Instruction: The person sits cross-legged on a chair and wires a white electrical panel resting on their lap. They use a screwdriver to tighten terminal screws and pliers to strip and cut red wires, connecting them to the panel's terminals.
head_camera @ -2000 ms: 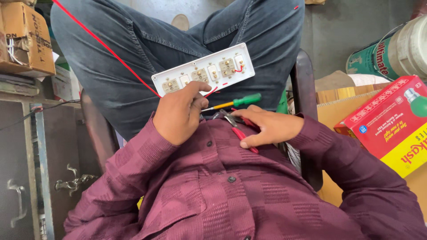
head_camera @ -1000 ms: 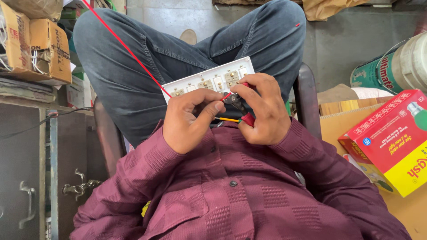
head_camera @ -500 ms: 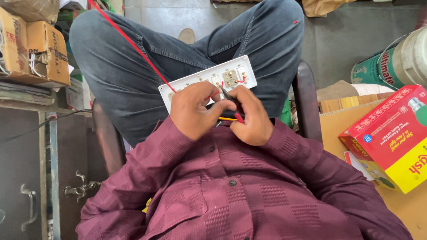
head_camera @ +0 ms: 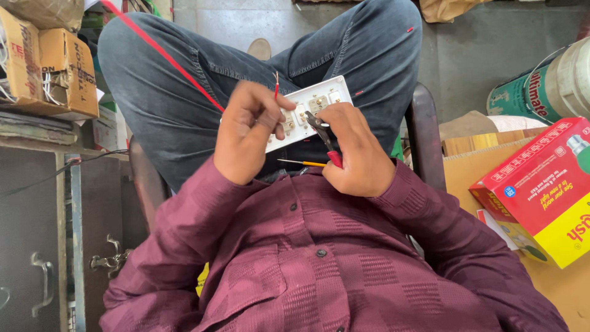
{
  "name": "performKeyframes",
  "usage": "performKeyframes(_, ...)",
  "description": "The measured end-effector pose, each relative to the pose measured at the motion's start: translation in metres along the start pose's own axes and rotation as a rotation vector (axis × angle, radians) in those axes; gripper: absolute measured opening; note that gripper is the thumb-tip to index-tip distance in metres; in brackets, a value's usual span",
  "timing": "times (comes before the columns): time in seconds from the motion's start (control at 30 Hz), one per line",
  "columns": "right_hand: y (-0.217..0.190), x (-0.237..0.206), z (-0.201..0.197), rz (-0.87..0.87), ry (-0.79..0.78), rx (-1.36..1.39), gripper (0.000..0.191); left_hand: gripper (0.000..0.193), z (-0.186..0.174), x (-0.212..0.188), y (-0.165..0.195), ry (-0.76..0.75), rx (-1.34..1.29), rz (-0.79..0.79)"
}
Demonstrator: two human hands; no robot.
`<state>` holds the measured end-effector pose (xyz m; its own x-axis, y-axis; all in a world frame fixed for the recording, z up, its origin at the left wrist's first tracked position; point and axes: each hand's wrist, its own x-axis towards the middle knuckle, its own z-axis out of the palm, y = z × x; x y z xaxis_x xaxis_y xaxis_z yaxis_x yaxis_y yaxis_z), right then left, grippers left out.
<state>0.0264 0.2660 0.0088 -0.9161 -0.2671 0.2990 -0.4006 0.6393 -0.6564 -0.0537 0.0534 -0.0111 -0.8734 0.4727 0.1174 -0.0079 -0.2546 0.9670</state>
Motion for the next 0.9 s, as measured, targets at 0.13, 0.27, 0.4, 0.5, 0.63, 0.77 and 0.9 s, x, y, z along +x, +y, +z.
performKeyframes(0.13,-0.008,0.010,-0.006,-0.007,-0.060,-0.042,0.069,0.040,-0.011,0.003,0.011,-0.155,-0.225,-0.127)
performKeyframes(0.27,-0.012,0.018,-0.012,-0.029,-0.103,-0.095,0.071,0.050,-0.010,0.009,0.019,-0.191,-0.237,-0.196)
performKeyframes(0.4,-0.013,0.022,-0.015,-0.052,-0.137,-0.100,0.070,0.055,-0.008,0.010,0.025,-0.264,-0.166,-0.179)
performKeyframes(0.5,-0.012,0.024,-0.016,-0.055,-0.138,-0.127,0.069,0.056,-0.008,0.011,0.025,-0.284,-0.167,-0.189)
performKeyframes(0.63,-0.010,0.025,-0.015,-0.041,-0.148,-0.103,0.065,0.058,-0.007,0.013,0.023,-0.311,-0.108,-0.204)
performKeyframes(0.77,-0.006,0.026,-0.017,-0.081,-0.135,-0.037,0.053,0.056,-0.007,0.015,0.025,-0.321,-0.032,-0.221)
performKeyframes(0.9,-0.001,0.024,-0.020,0.003,-0.265,0.057,0.044,0.038,-0.012,0.013,0.032,-0.257,0.319,-0.271)
